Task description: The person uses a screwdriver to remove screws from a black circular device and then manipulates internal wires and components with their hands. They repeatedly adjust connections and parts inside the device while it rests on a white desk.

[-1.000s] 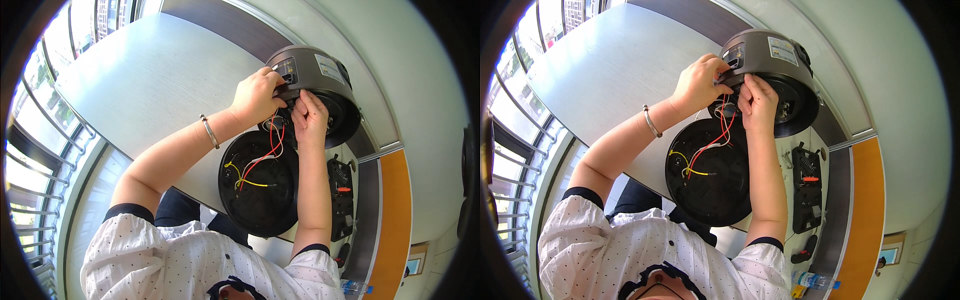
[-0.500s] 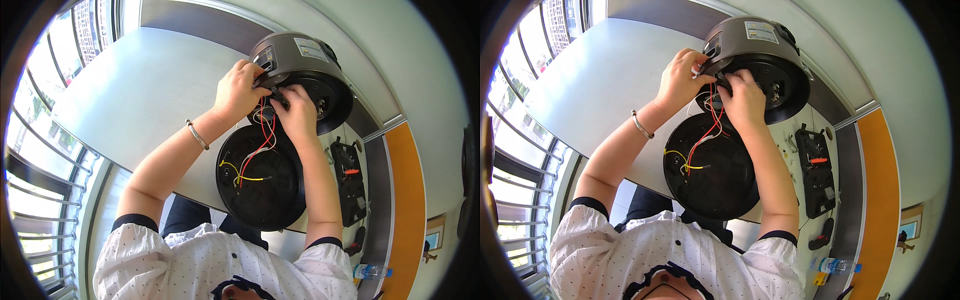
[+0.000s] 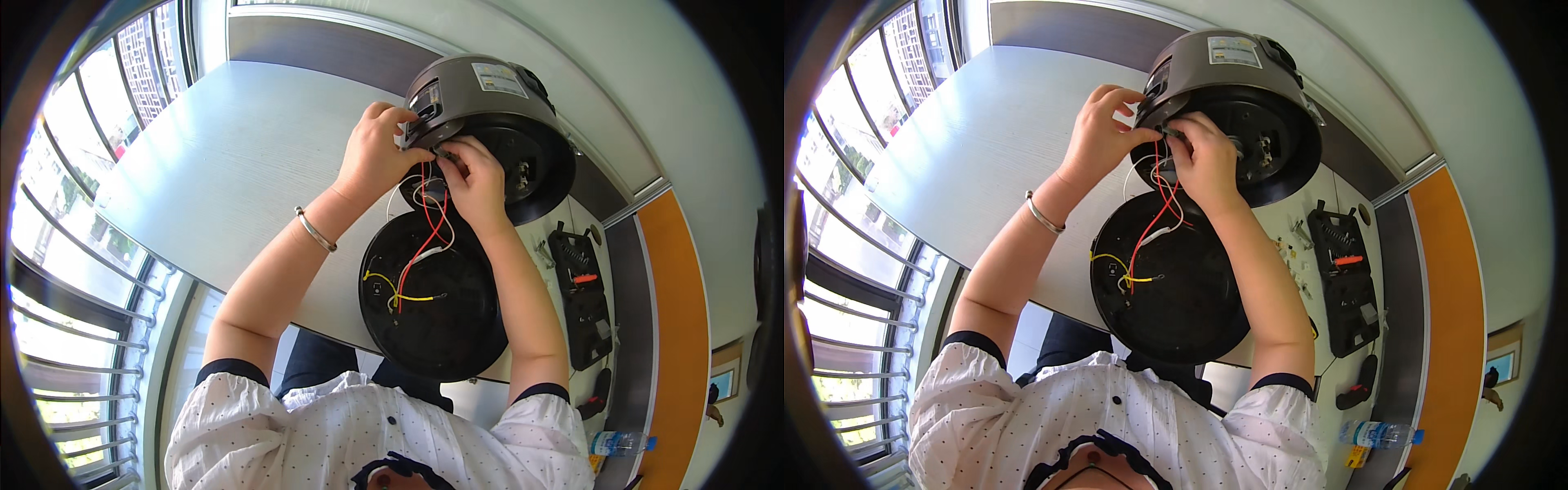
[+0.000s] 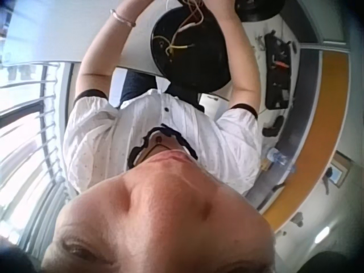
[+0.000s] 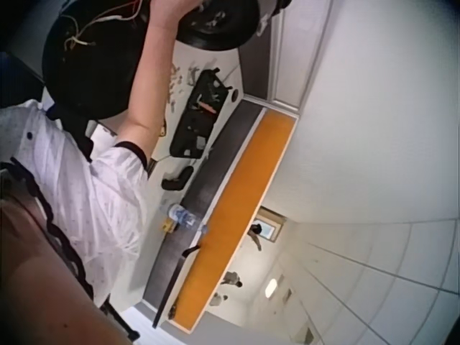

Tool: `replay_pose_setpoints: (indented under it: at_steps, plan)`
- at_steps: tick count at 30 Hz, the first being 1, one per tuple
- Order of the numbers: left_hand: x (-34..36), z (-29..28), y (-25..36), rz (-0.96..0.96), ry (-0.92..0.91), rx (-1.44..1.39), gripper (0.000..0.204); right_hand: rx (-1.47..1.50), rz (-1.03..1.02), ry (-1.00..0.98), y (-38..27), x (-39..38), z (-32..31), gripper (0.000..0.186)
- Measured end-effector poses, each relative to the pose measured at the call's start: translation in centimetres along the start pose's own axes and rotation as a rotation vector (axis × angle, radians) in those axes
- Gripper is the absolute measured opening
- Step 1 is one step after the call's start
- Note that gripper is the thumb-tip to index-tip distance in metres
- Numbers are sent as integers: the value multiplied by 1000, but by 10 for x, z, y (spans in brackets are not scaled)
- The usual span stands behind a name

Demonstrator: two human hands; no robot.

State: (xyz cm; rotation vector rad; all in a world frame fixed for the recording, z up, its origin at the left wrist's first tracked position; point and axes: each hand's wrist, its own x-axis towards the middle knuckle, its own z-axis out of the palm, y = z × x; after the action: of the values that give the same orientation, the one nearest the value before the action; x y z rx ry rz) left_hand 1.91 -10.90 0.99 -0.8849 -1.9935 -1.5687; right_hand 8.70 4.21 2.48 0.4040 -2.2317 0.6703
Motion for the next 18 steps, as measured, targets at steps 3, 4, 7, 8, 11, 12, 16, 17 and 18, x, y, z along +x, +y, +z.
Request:
replay_pose_setpoints:
  at_steps: [3,4,7,8,11,12,16,17,18]
  plan:
    - [4,-3,-4,18,-75,-28,51,-4,23,-19,-2,0,-1,15]
    - [5,-4,-4,16,-93,-46,51,-9,20,-24,-3,1,-2,15]
    - [5,-5,-1,63,-95,-54,51,24,-1,-22,-1,1,-2,16]
    - [5,-5,0,87,-88,-52,51,40,-8,-19,-1,0,-2,16]
    - [7,-6,-2,112,-112,-48,51,26,2,-38,-2,0,-3,17]
    - [9,-7,-4,109,-131,-47,51,26,-20,-33,0,0,-2,16]
    - [12,-8,-6,70,-165,-47,49,14,-78,-25,5,-1,1,16]
    - [12,-8,-5,62,-164,-43,48,9,-83,-26,4,-1,1,16]
    - [12,-9,-5,54,-163,-40,46,-8,-92,-22,4,-1,1,16]
